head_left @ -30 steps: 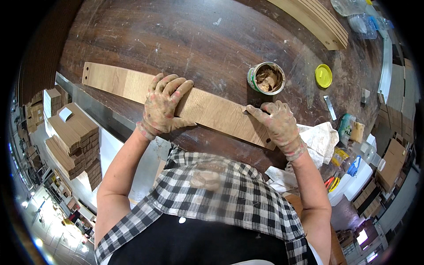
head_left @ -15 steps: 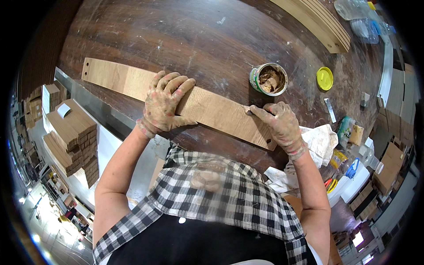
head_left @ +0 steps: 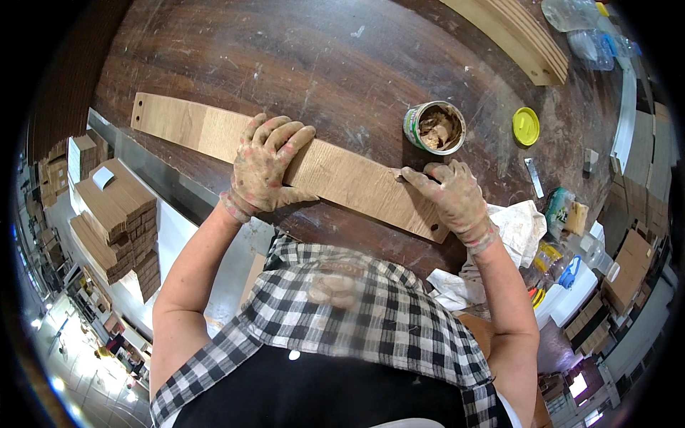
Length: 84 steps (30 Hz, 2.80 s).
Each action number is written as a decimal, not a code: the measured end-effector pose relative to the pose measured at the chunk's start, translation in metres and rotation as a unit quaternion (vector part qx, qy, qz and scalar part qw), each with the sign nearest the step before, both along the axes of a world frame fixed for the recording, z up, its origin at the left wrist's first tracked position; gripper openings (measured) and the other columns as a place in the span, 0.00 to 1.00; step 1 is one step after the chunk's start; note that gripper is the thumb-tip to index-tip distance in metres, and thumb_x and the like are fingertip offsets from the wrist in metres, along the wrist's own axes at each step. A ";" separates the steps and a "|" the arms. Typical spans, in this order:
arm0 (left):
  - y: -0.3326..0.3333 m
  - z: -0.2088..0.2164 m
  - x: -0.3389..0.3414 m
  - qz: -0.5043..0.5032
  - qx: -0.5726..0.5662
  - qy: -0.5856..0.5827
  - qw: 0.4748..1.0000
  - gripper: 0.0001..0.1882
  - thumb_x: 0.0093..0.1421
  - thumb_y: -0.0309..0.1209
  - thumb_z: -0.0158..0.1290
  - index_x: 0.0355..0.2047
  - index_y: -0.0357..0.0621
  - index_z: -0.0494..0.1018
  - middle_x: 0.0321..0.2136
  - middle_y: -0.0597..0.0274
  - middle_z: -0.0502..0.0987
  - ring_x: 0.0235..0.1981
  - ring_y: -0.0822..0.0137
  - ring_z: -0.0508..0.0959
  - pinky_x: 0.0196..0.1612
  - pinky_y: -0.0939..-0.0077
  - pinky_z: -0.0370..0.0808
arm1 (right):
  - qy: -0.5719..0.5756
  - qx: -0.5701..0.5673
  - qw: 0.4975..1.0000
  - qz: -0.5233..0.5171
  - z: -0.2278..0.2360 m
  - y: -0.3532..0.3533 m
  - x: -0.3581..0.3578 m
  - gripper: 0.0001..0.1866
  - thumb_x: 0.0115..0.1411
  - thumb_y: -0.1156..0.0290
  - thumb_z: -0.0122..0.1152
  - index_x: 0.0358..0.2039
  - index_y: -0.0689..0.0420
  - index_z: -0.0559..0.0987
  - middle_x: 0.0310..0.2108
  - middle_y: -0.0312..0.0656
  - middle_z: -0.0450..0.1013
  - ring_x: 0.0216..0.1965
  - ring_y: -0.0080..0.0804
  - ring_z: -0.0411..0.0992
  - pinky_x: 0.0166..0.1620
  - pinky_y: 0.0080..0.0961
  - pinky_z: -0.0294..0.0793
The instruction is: The person applies wood filler to holes in a wooden board using their fingers, wipes the surface with a cloth, sands wooden boards with a sanding block, and stacks the boards onto a pile.
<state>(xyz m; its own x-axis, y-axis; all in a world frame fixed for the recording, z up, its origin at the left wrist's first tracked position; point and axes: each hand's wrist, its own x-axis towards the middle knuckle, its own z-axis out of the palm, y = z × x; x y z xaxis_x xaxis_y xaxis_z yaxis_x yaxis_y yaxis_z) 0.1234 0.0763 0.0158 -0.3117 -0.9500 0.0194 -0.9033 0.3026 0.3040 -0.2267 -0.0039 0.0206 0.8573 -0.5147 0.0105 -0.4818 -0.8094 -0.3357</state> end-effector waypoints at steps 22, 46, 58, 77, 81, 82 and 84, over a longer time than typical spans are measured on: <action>0.001 0.000 0.001 0.002 -0.001 0.012 1.000 0.54 0.39 0.71 0.62 0.61 0.54 0.68 0.55 0.61 0.71 0.62 0.55 0.68 0.70 0.45 0.54 | 0.000 0.031 0.999 -0.014 0.006 0.002 0.001 0.26 0.55 0.77 0.57 0.55 0.44 0.80 0.38 0.40 0.76 0.34 0.40 0.73 0.42 0.36 0.74; 0.000 -0.002 0.003 -0.011 -0.012 0.003 1.000 0.54 0.40 0.72 0.62 0.61 0.51 0.67 0.55 0.58 0.71 0.61 0.52 0.68 0.70 0.44 0.55 | 0.014 -0.031 0.999 0.001 0.007 0.005 0.007 0.29 0.52 0.77 0.59 0.56 0.44 0.79 0.38 0.37 0.75 0.35 0.38 0.72 0.42 0.35 0.74; 0.000 -0.002 0.002 -0.003 -0.009 0.010 1.000 0.53 0.39 0.70 0.63 0.61 0.52 0.68 0.55 0.59 0.71 0.61 0.53 0.68 0.70 0.45 0.54 | 0.015 -0.013 1.000 -0.021 0.011 0.005 0.009 0.31 0.50 0.80 0.59 0.56 0.45 0.79 0.37 0.38 0.74 0.35 0.40 0.72 0.42 0.35 0.73; -0.001 0.004 0.000 0.005 -0.014 0.017 1.000 0.51 0.36 0.64 0.68 0.59 0.51 0.70 0.54 0.61 0.73 0.60 0.55 0.69 0.70 0.45 0.55 | -0.103 0.068 0.989 -0.084 0.010 0.014 0.012 0.27 0.55 0.79 0.57 0.56 0.47 0.79 0.30 0.40 0.72 0.35 0.43 0.74 0.40 0.39 0.75; 0.001 0.002 0.000 0.009 -0.012 0.013 1.000 0.52 0.36 0.64 0.68 0.59 0.51 0.70 0.54 0.61 0.72 0.60 0.56 0.68 0.70 0.46 0.54 | -0.060 0.036 0.995 -0.066 0.018 0.010 0.013 0.24 0.55 0.79 0.57 0.53 0.47 0.79 0.30 0.40 0.71 0.35 0.42 0.74 0.39 0.38 0.75; 0.001 0.001 0.001 0.008 -0.014 0.014 1.000 0.52 0.36 0.64 0.68 0.59 0.51 0.70 0.54 0.61 0.72 0.61 0.56 0.68 0.70 0.46 0.54 | -0.045 0.030 0.997 -0.060 0.022 0.008 0.012 0.24 0.55 0.79 0.57 0.52 0.48 0.79 0.30 0.40 0.71 0.35 0.42 0.74 0.39 0.38 0.75; 0.002 0.000 0.002 0.008 -0.015 0.016 1.000 0.52 0.36 0.64 0.68 0.60 0.51 0.70 0.55 0.61 0.72 0.61 0.56 0.68 0.70 0.46 0.54 | -0.046 0.039 0.996 -0.065 0.029 0.007 0.016 0.23 0.55 0.79 0.57 0.52 0.47 0.79 0.29 0.40 0.71 0.35 0.42 0.74 0.38 0.38 0.74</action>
